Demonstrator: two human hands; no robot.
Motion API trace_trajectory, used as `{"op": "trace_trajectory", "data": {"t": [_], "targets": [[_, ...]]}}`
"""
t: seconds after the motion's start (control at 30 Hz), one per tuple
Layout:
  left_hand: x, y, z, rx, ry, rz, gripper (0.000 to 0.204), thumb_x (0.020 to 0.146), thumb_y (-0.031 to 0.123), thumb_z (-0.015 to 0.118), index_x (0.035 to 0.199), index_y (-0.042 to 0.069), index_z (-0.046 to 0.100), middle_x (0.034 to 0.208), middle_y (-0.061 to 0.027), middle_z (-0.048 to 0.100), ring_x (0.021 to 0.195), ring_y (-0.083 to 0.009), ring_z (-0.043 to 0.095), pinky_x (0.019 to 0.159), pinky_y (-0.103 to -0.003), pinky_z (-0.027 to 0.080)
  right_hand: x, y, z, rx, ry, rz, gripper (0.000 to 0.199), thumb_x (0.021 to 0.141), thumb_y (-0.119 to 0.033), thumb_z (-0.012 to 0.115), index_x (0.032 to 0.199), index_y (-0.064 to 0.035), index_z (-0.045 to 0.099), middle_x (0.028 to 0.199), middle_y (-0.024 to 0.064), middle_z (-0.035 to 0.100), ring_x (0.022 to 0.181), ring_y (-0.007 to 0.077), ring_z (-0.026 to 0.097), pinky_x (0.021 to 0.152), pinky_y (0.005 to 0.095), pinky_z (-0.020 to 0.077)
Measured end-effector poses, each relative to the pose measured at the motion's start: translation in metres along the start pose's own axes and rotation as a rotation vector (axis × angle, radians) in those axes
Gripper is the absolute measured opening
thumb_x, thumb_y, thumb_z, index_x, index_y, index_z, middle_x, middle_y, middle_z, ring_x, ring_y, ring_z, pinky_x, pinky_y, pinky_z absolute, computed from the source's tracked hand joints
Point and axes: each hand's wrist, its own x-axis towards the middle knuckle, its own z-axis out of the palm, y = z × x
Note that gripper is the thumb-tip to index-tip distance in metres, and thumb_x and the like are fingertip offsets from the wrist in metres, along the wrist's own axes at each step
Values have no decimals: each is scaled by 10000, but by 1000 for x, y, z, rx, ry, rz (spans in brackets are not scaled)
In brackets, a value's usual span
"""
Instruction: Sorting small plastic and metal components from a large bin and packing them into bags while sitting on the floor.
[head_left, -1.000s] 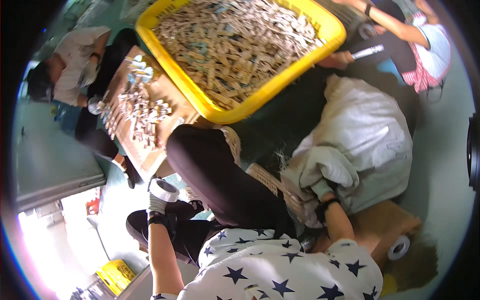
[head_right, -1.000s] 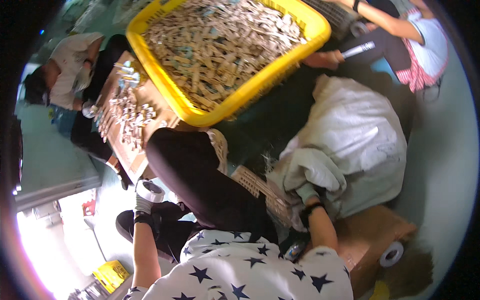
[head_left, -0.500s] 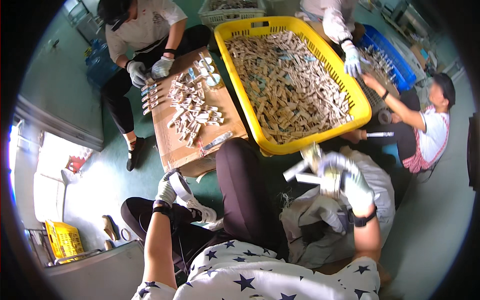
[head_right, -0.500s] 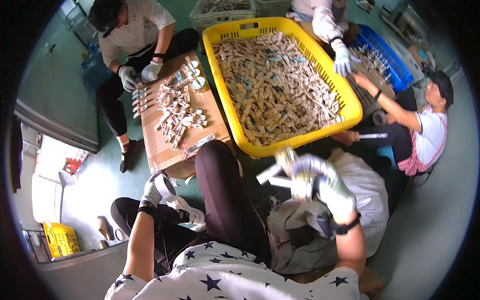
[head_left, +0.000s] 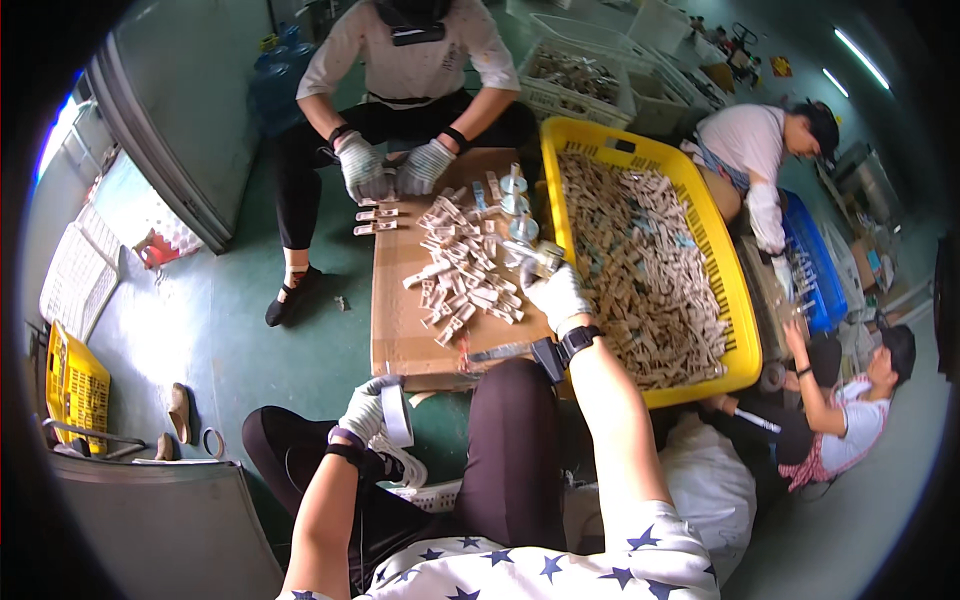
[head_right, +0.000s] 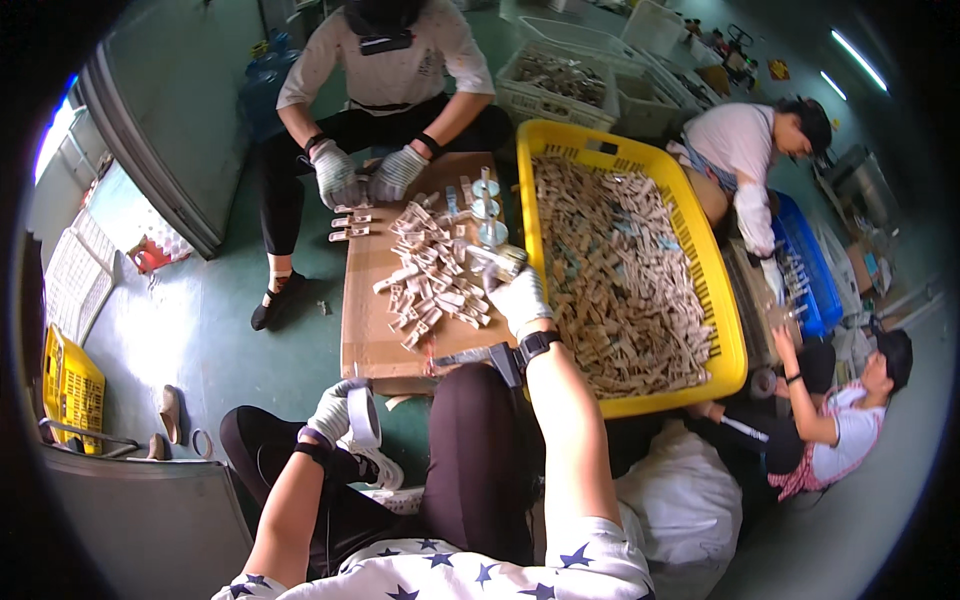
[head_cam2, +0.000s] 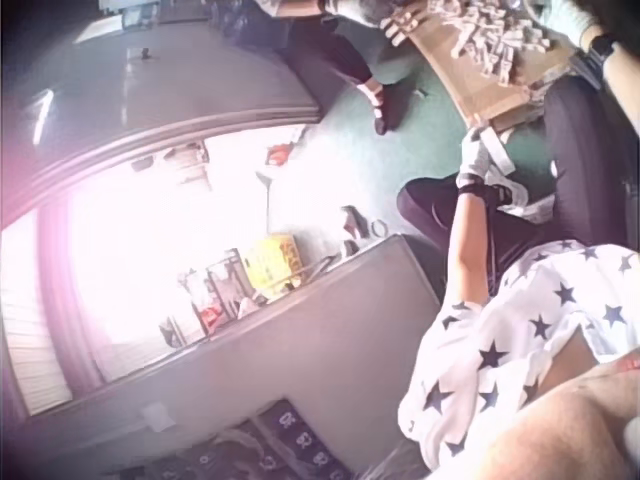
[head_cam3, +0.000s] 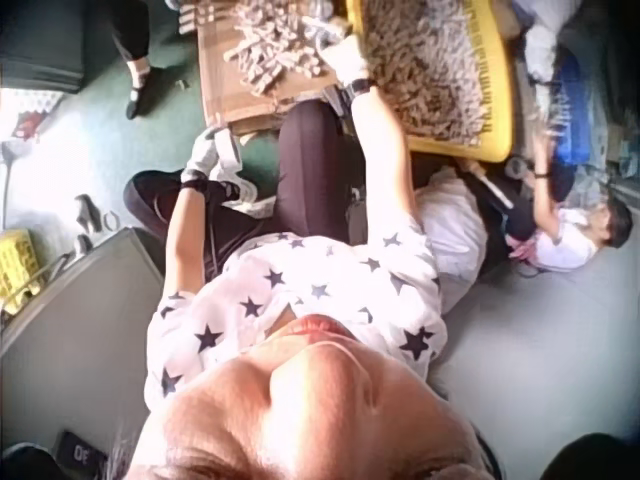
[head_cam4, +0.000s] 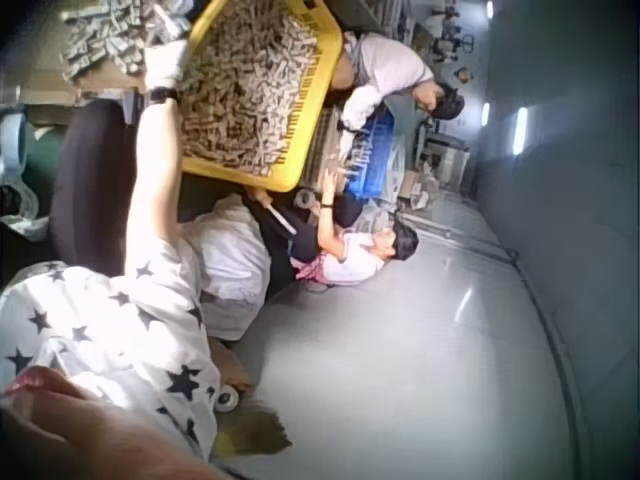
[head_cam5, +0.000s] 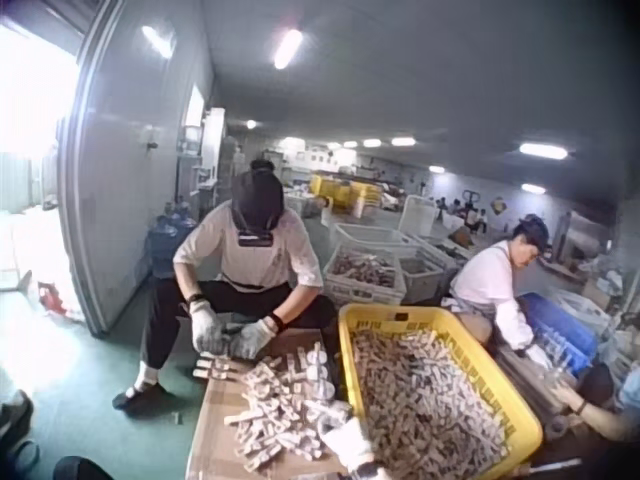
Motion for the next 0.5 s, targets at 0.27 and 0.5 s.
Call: {"op": "trace_trajectory", "data": {"t": [0.27,0.5], "targets": [[-22,29,6,-239,-39,-125,91,808,74,676,888,34,663,720,-48,636,598,-153,609,569,-271,507,8,22,-22,84,191,-107,282,927,-317,497,1038,-64,555,974,109,609,836,257,588,726,398,541],[47,-52,-80,195,-203,196,229,811,17,658,1034,53,622,883,-40,639,784,-122,610,742,-288,510,20,31,-32,-12,215,-426,174,951,-183,467,956,-39,564,968,68,597,927,203,554,846,374,515]]}}
